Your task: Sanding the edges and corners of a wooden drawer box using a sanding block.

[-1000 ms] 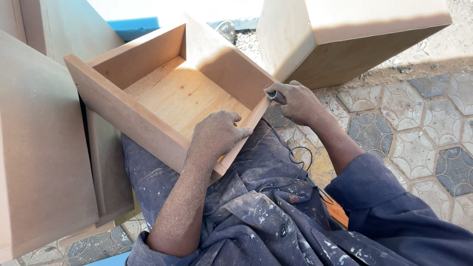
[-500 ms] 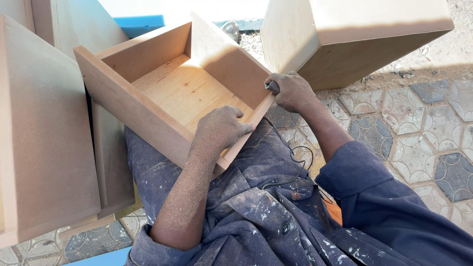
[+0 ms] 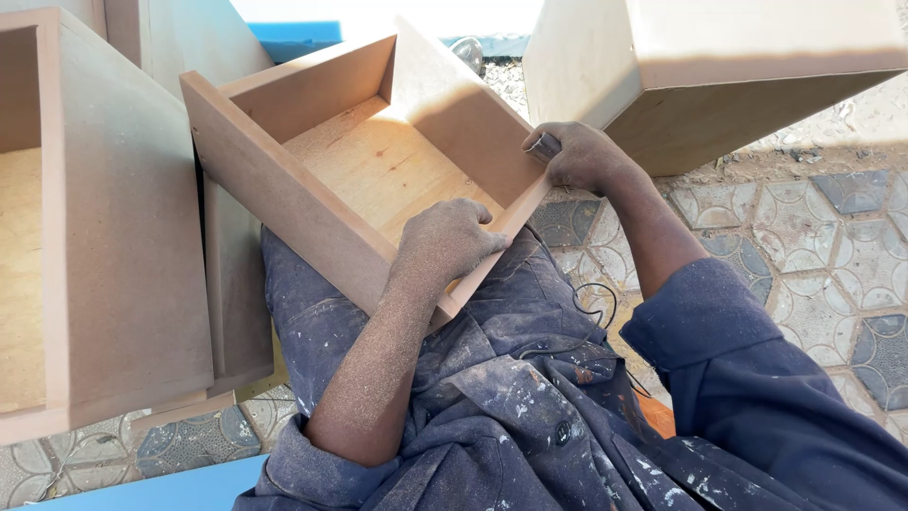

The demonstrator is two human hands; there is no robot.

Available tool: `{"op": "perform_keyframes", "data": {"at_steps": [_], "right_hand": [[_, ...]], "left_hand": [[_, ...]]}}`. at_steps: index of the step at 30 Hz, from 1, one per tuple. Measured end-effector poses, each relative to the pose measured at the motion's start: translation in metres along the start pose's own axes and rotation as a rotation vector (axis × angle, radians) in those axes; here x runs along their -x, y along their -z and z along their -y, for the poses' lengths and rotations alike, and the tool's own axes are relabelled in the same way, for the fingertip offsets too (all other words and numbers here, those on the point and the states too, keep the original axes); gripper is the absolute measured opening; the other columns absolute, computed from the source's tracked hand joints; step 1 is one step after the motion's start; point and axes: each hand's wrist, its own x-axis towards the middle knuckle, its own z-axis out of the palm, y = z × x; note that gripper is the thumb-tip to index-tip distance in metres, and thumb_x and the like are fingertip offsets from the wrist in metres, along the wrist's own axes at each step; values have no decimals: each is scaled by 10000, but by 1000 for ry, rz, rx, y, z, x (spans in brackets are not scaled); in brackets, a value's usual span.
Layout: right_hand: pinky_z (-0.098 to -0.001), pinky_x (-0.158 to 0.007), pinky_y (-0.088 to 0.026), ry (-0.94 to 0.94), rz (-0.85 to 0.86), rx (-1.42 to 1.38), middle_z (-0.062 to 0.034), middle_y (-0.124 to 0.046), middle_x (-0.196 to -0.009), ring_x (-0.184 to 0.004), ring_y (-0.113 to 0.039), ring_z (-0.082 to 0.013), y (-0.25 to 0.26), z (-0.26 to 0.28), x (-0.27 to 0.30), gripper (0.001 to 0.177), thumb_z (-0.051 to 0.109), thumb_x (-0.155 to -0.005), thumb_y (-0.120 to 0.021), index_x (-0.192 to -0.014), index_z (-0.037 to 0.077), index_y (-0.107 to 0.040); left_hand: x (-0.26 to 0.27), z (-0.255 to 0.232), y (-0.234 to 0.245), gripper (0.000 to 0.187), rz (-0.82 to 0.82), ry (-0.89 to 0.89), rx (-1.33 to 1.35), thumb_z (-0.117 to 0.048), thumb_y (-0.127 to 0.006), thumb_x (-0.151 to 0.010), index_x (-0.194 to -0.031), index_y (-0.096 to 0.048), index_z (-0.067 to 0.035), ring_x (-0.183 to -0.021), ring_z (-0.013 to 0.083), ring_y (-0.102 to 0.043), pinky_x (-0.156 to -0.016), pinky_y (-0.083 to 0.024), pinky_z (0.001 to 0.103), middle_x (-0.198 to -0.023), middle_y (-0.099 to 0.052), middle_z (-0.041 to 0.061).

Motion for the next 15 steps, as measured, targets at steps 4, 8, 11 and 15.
{"op": "perform_keyframes", "data": {"at_steps": [4, 8, 11, 15], "right_hand": [[-501, -914, -521, -65, -21, -41, -129, -723, -1093, -1122, -658, -385, -2, -12, -6, 630, 175, -653, -656, -1238, 405, -686], [-496, -876, -514, -78, 10, -79, -155, -722, -1081, -1089, -666, -391, 1, -23, -6, 617, 205, -625, -733, -1223, 355, -714], [-514, -876, -509, -75, 9, -71, -184, -728, -1075, -1091, -667, -413, 4, -16, -4, 612, 144, -640, -689, -1228, 307, -724], [-568, -922, -489, 14, -27, -2, -236, -710, -1124, -1135, -641, -463, -2, -2, -4, 671, 152, -635, -694, -1293, 283, -693]], "left_hand": [[-6, 4, -2, 569, 6, 22, 19, -493, -724, -816, -1300, -716, -195, -1230, 355, -660, -1011, -519, 543, -1230, -738, 146], [-4, 4, -3, 537, 4, 16, 31, -458, -727, -820, -1284, -725, -189, -1213, 354, -669, -998, -526, 547, -1211, -745, 147], [-6, 6, -5, 529, -3, 16, 32, -451, -722, -829, -1291, -721, -192, -1208, 351, -671, -996, -525, 549, -1208, -745, 144], [-7, 4, -5, 522, -2, 4, 12, -455, -704, -847, -1290, -721, -180, -1194, 371, -676, -981, -528, 561, -1200, -745, 165]]}}
